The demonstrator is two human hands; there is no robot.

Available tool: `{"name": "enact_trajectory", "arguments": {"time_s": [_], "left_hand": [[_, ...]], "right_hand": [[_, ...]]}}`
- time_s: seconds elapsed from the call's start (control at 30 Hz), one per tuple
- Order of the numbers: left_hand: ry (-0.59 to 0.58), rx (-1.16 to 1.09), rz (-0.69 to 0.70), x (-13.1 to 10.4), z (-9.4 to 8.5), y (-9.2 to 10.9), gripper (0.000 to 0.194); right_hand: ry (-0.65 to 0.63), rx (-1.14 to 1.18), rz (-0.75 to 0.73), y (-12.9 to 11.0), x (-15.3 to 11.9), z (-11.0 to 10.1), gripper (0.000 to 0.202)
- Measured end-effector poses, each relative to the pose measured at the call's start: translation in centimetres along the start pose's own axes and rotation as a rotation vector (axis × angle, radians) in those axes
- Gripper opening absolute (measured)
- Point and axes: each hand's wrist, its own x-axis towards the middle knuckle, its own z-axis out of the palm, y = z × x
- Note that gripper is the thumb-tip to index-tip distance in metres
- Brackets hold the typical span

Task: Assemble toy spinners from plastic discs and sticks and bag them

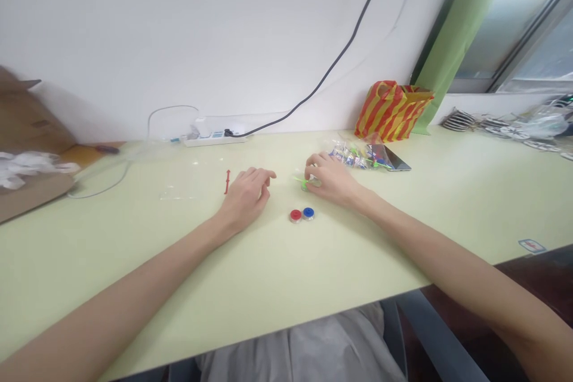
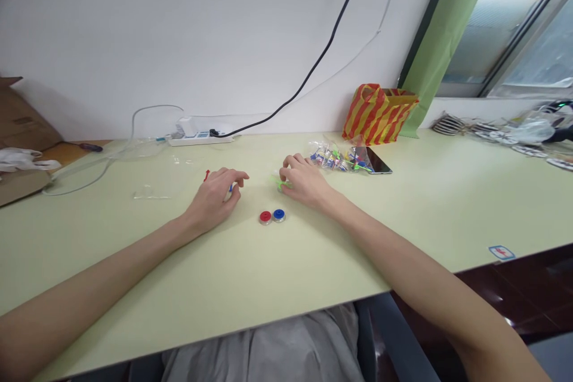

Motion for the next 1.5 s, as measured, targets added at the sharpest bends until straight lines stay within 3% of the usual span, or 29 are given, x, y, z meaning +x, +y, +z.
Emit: {"name": "enact_trajectory", "arguments": {"time_s": [0.07, 0.13, 0.27, 0.33, 0.43, 0.63, 0.77, 0.87, 0.97, 1.03, 1.1, 1.2, 1.3, 1.4, 1.5], "left_hand": [[0.013, -0.012, -0.004, 0.0, -0.2, -0.4, 0.025], [-0.018, -0.027, 0.062, -0.1, -0.3, 0.0, 0.023], [-0.155, 0.001, 0.289, -0.1, -0.5, 2.6, 0.020], [-0.145, 0.005, 0.311, -0.1, -0.4, 3.8, 0.020], [-0.113, -0.011, 0.269, -0.1, -0.3, 4.1, 0.020], [-0.108, -0.023, 0.155, -0.3, -0.3, 2.2, 0.020], [-0.112, -0.009, 0.152, -0.3, -0.4, 2.9, 0.021], [-0.098, 0.004, 0.136, -0.5, -0.3, 3.8, 0.020], [-0.067, -0.052, 0.069, -0.6, 0.0, 4.3, 0.033], [-0.025, -0.143, -0.028, -0.5, 0.1, 4.2, 0.042], [0.033, -0.280, -0.184, -0.3, 0.0, 3.7, 0.038], [0.110, -0.520, -0.405, 0.0, -0.6, 2.0, 0.027], [0.192, -0.634, -0.435, 0.2, -1.2, -0.4, 0.030], [0.348, -0.693, -0.515, 0.2, -1.6, -2.8, 0.034], [0.451, -0.683, -0.549, 0.3, -1.7, -4.3, 0.033]], "right_hand": [[0.046, 0.078, -0.009, -0.5, -0.1, -0.8, 0.010], [0.000, 0.239, -0.059, -1.1, -0.3, -2.2, 0.012], [-0.386, 0.576, -0.142, -2.1, -0.8, -4.7, 0.018], [-0.487, 0.587, -0.123, -2.3, -0.8, -5.0, 0.009], [-0.520, 0.524, -0.092, -2.0, -0.7, -4.4, 0.008], [-0.535, 0.480, -0.045, -1.5, -0.8, -4.4, 0.010], [-0.585, 0.485, -0.008, -1.4, -1.2, -4.9, 0.014], [-0.529, 0.488, 0.005, -1.1, -1.2, -5.1, 0.016], [-0.330, 0.588, -0.001, -1.3, -0.6, -5.2, 0.011], [-0.161, 0.671, 0.012, -1.9, 0.2, -5.0, 0.015], [-0.062, 0.732, 0.016, -2.8, 1.5, -4.4, 0.018], [-0.033, 0.807, 0.002, -4.3, 4.3, -2.8, 0.017], [-0.017, 0.925, 0.026, -5.3, 7.6, -0.8, 0.019], [-0.012, 1.058, 0.070, -5.9, 10.6, 1.1, 0.026], [-0.057, 1.161, 0.029, -6.6, 12.7, 2.5, 0.033]]}}
